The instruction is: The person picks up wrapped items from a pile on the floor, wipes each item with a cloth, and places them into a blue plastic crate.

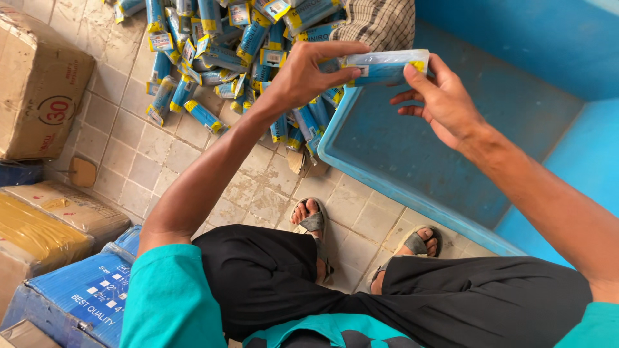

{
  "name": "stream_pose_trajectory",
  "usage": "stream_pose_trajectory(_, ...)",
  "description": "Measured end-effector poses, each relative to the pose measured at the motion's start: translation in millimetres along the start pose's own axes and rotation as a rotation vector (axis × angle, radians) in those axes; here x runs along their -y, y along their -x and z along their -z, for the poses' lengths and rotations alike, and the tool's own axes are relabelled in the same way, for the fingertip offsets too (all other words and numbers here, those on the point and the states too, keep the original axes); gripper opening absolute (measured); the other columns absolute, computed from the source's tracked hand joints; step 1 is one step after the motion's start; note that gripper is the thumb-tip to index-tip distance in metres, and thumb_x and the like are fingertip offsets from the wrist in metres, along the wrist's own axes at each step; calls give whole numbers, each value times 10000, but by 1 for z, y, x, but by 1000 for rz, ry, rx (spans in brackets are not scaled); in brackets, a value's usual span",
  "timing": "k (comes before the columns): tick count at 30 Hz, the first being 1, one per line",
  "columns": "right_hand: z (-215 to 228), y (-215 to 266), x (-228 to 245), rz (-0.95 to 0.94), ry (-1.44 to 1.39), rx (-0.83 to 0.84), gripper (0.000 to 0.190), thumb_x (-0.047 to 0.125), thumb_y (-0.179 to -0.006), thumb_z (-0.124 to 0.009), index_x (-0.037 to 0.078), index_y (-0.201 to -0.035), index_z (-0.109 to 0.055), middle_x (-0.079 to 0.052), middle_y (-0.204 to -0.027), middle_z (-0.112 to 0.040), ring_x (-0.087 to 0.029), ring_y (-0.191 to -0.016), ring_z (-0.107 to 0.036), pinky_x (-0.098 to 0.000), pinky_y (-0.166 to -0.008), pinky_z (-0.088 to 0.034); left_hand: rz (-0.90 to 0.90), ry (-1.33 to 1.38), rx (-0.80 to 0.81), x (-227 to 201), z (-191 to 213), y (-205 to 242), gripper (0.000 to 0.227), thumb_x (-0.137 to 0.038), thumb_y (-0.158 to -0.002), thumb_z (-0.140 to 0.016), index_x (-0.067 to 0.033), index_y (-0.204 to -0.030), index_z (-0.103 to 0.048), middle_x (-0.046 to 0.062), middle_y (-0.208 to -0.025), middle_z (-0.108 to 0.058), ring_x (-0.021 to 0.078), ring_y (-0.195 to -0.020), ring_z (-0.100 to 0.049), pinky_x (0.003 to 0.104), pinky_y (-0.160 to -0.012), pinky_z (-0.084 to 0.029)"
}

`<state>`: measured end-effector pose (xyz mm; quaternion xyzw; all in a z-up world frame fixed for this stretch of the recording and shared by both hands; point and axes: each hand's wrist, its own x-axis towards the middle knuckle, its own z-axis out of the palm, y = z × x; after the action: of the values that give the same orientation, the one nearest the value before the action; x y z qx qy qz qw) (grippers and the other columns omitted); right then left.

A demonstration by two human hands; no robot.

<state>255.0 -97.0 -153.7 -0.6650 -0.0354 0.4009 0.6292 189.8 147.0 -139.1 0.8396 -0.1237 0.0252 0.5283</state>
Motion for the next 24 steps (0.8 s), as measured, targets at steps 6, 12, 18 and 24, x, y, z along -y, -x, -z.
stream_pose_trajectory(6,15,0,-5,-36,-180,-27,390,375,-965,-544,167,-1292,-495,-109,-1121,-667,-152,-814,-622,-260,-650,-481,-518,-1111,-132,30,-16,2,642,-223,-989,-983,-142,-1418,-512,185,-1535,-263,294,-1317,-587,421,-1091,-463)
stream_pose_trajectory(12,17,1,-4,-62,-306,7,550,417,-934,-556,149,-1409,-484,-99,-1089,-678,-121,-801,-620,-225,-632,-496,84,-545,-342,77,-43,4,1089,-685,-994,-683,-108,-1579,31,168,-1664,-116,316,-1548,-333,433,-1298,-356)
stream_pose_trajectory(18,12,1,-4,-76,-293,10,530,438,-928,-554,128,-1357,-525,-117,-1076,-681,-131,-785,-594,-233,-618,-486,77,251,-153,69,-45,1,1378,-549,-790,-905,-217,-1503,227,320,-1615,-219,347,-1447,-500,433,-1187,-465)
stream_pose_trajectory(24,14,0,-5,-67,-258,-29,529,456,-923,-544,154,-1356,-514,-126,-1097,-674,-138,-796,-598,-240,-623,-472,28,504,39,84,-53,-5,900,-493,-1012,-707,-329,-1565,-16,184,-1667,-162,330,-1567,-235,445,-1220,-443)
